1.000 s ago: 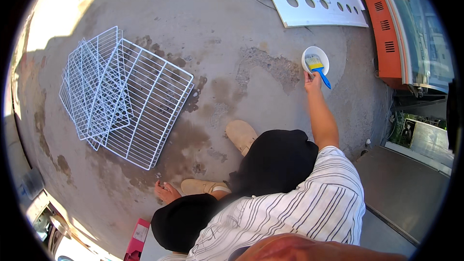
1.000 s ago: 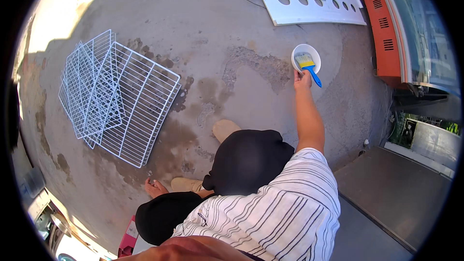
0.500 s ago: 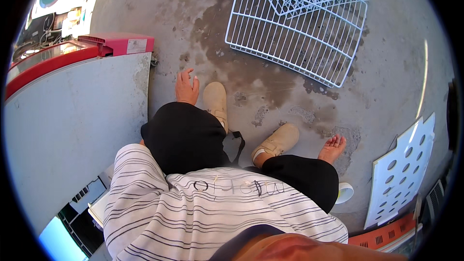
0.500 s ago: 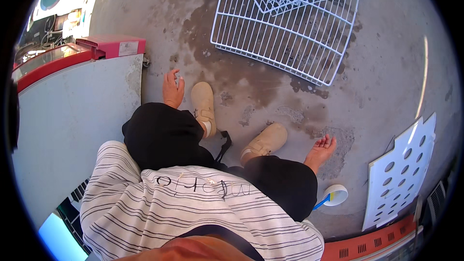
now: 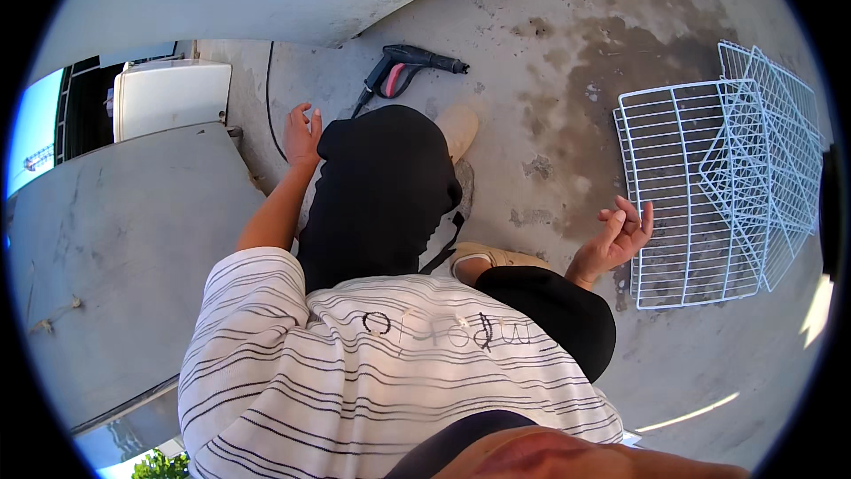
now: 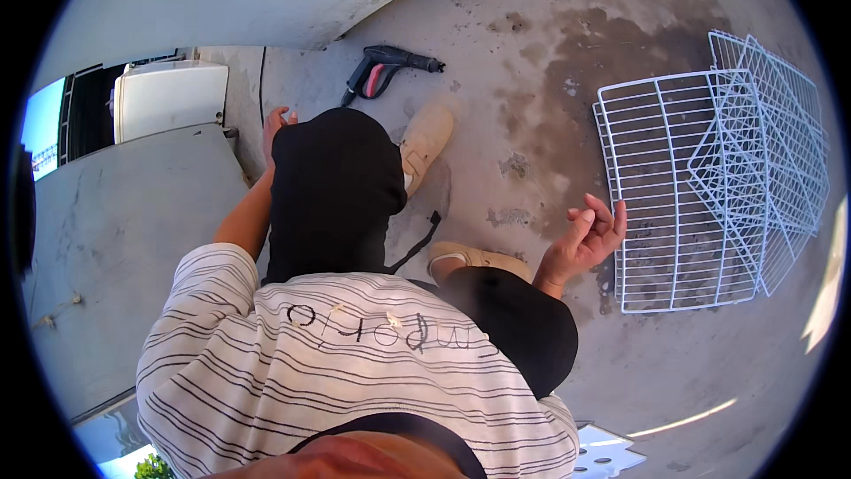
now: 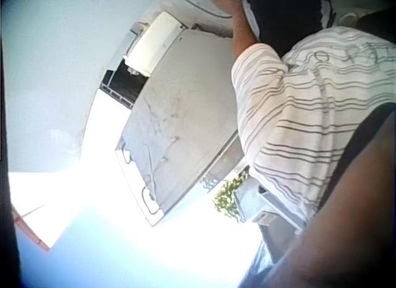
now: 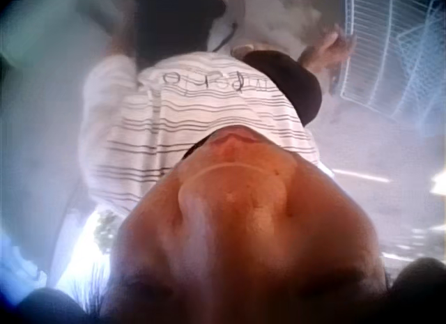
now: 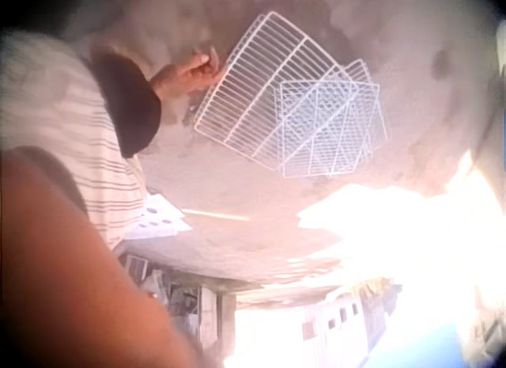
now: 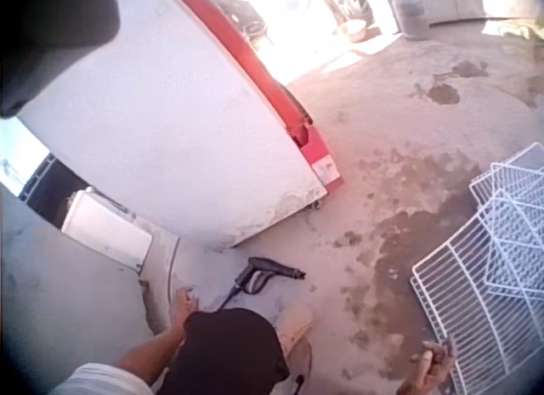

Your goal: The person washes white wire refrigerator shelves by scrubbing them with a blue brush and rinsing them with a pressure washer wand.

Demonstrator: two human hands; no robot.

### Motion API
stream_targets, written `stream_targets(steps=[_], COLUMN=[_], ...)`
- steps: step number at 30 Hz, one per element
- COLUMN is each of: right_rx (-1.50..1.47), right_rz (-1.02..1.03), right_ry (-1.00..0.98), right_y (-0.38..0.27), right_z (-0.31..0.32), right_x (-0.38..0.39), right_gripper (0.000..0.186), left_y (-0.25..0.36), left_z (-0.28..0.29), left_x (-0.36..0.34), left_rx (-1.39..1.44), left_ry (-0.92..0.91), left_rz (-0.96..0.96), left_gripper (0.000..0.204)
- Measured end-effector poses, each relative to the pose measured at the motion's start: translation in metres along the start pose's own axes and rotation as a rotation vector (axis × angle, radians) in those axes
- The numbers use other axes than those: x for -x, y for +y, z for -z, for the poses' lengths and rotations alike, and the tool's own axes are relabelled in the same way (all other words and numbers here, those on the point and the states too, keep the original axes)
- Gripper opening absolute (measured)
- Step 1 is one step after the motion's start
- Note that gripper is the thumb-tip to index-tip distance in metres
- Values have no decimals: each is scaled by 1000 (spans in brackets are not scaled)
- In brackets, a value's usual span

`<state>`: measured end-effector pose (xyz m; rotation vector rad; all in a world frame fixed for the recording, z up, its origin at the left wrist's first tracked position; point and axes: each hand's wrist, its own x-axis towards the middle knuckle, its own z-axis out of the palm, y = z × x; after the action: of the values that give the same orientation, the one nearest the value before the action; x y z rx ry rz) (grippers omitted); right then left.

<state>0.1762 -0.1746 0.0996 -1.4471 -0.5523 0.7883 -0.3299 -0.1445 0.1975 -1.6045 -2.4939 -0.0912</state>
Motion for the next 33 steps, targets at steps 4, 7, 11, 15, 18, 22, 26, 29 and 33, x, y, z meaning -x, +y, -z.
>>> stream_targets(steps=[4, 7, 11, 15, 18, 22, 26, 29, 33], right_rx=[51, 152, 273, 345, 460, 568, 750, 728, 726], right_rz=[-28, 9, -46, -119, -111, -113, -92, -88, -127], right_ry=[-45, 28, 134, 144, 131, 41, -103, -170, -246], right_y=[-3, 0, -6, -21, -42, -51, -74, -90, -102], right_z=[-15, 3, 19, 19, 16, 8, -4, -11, -12], right_x=[2, -1, 23, 39, 43, 50, 32, 22, 12], right_gripper=[40, 38, 31, 27, 26, 24, 23, 23, 23], left_y=[-56, -51, -18, -42, -8, -10, -2, -12, 94], left_z=[-32, -81, -142, -228, -244, -247, -224, -214, -130], left_x=[-9, -43, -101, -144, -168, -182, -163, -178, -176], left_rx=[-95, -80, -24, 328, 292, 344, 671, 600, 751], left_ry=[-51, -102, -307, -729, -769, -820, -1007, -1144, -1167], left_rz=[8, -31, -158, -108, -159, -312, -192, -147, -247], left_gripper=[29, 40, 64, 94, 95, 79, 61, 50, 41])
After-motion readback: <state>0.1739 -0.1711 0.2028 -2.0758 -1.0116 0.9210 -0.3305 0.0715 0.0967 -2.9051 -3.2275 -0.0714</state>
